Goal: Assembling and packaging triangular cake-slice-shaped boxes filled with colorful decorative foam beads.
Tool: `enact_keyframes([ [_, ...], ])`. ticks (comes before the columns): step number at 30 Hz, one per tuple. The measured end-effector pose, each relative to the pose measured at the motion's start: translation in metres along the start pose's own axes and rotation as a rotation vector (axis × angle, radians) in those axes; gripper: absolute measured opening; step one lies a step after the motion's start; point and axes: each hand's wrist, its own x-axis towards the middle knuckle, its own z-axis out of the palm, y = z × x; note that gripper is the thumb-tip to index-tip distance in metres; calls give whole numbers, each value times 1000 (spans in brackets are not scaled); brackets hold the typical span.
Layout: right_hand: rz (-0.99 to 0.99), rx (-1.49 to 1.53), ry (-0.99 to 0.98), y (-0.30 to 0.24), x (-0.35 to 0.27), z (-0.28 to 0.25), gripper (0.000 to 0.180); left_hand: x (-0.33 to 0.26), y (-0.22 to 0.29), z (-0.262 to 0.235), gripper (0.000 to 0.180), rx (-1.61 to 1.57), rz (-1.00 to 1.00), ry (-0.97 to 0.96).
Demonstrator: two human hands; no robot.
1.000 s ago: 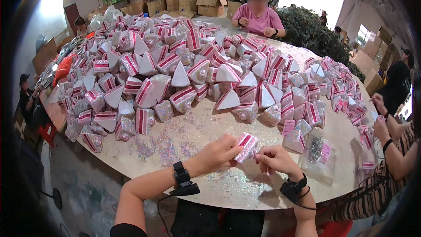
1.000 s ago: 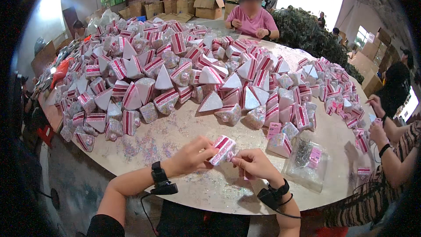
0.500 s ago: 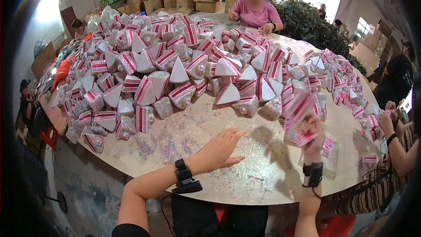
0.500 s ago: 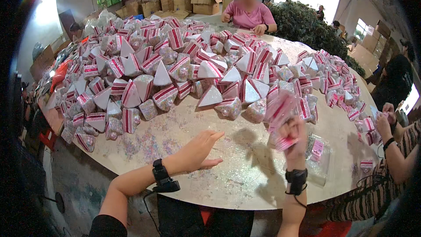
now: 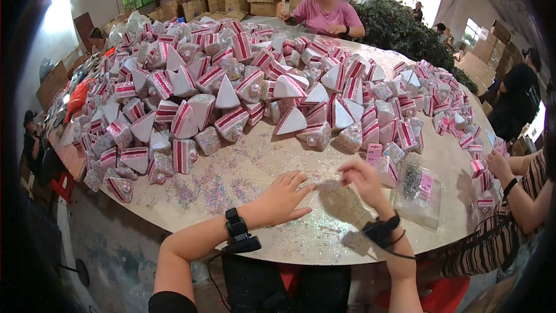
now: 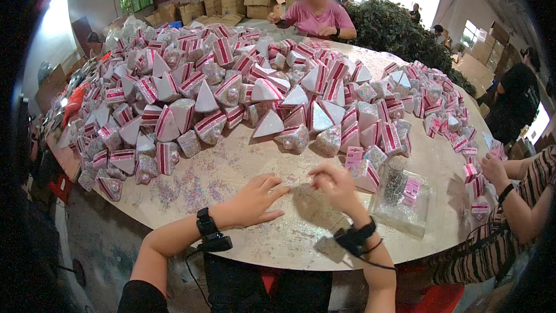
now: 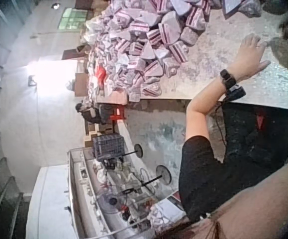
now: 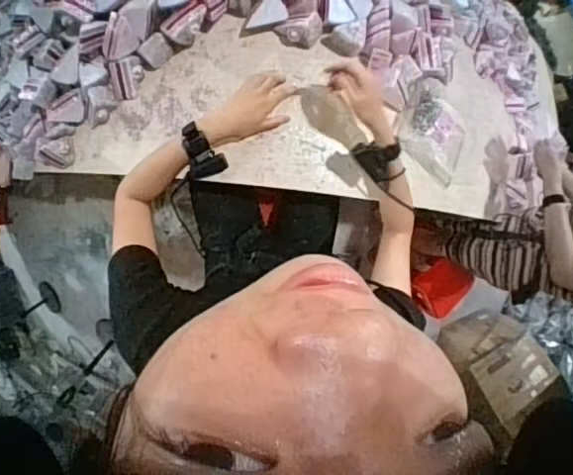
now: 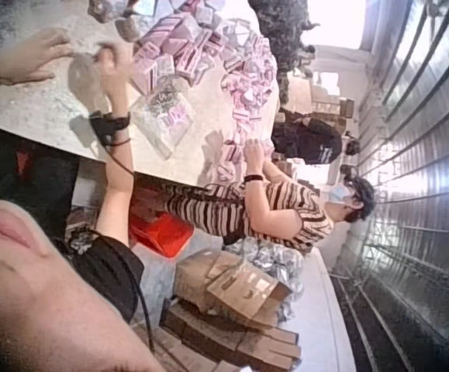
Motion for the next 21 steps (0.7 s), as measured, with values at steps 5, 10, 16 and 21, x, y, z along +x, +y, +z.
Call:
enact_keyframes([
  [5,-325,-496,-271,-5,-4,47,15,-1,-2,-2,53,4,-8,8],
  [10,-151,-302,-347,0,0,44,15,-2,0,-3,51,-23,-22,-6],
  [16,-127,-223,-341,7,-3,43,16,-6,1,-3,55,-50,-26,-12],
  [21,-142,-214,-329,7,-4,43,15,-5,4,-9,55,-90,-54,-59],
])
